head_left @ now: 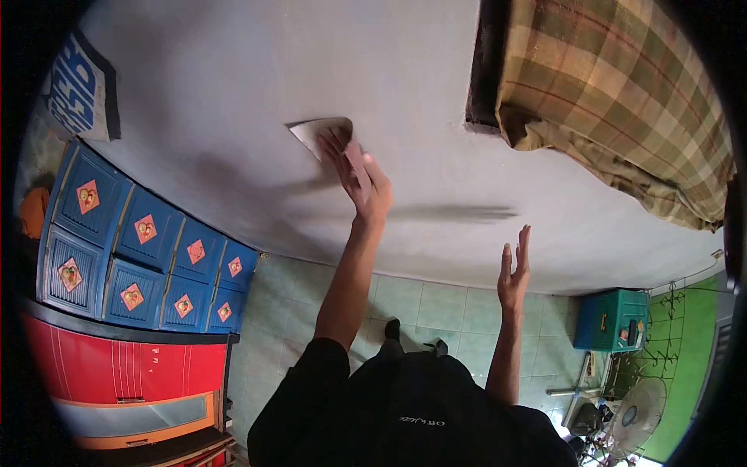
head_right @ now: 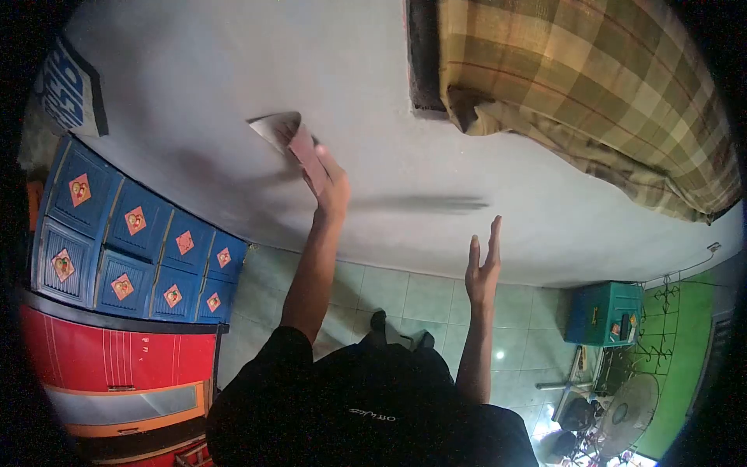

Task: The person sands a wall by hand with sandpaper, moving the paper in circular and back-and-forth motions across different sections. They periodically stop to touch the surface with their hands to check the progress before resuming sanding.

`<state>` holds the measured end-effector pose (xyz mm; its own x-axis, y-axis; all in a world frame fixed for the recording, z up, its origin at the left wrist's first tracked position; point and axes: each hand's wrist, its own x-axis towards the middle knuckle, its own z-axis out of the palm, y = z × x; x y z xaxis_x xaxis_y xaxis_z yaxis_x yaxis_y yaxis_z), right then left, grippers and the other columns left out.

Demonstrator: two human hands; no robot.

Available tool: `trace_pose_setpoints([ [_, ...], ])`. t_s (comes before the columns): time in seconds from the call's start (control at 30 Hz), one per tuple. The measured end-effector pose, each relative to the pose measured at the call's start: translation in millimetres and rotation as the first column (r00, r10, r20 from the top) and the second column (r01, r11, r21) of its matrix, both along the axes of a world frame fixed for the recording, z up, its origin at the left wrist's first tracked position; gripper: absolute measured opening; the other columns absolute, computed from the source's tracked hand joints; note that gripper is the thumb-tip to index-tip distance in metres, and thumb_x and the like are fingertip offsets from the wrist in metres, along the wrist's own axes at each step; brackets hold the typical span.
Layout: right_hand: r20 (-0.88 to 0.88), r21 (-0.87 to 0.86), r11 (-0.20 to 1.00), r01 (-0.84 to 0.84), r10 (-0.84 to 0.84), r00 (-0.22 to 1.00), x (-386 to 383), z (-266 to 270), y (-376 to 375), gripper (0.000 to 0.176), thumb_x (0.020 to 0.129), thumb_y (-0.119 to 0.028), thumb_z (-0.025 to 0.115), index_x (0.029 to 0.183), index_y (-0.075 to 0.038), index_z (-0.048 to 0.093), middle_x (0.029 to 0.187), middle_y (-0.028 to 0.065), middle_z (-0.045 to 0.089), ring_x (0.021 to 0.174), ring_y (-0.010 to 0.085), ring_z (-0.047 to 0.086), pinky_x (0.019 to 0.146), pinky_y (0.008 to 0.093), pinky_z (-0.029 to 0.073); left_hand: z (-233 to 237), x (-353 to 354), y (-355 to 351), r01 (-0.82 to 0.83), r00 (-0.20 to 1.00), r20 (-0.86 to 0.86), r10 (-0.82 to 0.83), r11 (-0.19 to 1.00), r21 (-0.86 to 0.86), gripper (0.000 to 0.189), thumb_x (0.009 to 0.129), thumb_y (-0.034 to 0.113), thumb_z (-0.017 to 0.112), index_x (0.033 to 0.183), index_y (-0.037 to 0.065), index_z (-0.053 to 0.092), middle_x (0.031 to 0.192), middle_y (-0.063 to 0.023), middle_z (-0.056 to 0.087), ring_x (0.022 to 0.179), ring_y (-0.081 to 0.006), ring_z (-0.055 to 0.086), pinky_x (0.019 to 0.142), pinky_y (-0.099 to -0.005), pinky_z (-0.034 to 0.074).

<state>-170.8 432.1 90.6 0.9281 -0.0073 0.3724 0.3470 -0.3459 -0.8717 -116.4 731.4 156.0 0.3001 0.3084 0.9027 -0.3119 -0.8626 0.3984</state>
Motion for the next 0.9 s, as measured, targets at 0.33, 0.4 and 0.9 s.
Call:
trace_pose_setpoints([
  [0.33,-0.023,-0.086,0.995,-0.042,0.041,0.999,-8.7,-17.2,-10.6,0.055,0.096,-0.015,0.049,0.144,0.000,0.025,0.148,0.0214,0.028,0.137,0.0322,0.027,0.111,0.0411,0.025,-226.0,-32.5,-78.4,0.006,0.943,-0.241,-0.228,0.738,-0.675,0.060,0.102,0.030,0.027,0.144,-0.007,0.007,0.153,-0.0231,0.003,0.142,-0.0351,0.002,0.115,-0.0399,0.005],
  [0.4,-0.011,-0.112,0.994,-0.013,0.011,1.000,-7.7,-19.5,-21.8,0.054,0.096,-0.014,0.049,0.143,0.000,0.027,0.147,0.0215,0.029,0.137,0.0325,0.028,0.110,0.0413,0.027,-185.5,-12.0,-80.3,-0.124,0.981,-0.195,-0.013,0.730,-0.672,0.065,0.101,0.037,0.026,0.145,-0.006,0.004,0.154,-0.0197,0.000,0.143,-0.0309,-0.002,0.115,-0.0377,0.001],
  [0.9,-0.059,-0.118,0.993,0.012,-0.019,0.998,-25.9,-36.2,-22.0,0.050,0.094,-0.015,0.052,0.140,-0.003,0.036,0.144,0.0212,0.034,0.135,0.0350,0.032,0.107,0.0437,0.031,-253.7,-41.0,-54.2,0.109,0.746,-0.634,0.205,0.902,0.419,0.056,0.074,0.015,0.062,0.125,-0.002,0.047,0.123,-0.0365,0.039,0.119,-0.0547,0.033,0.101,-0.0618,0.027],
])
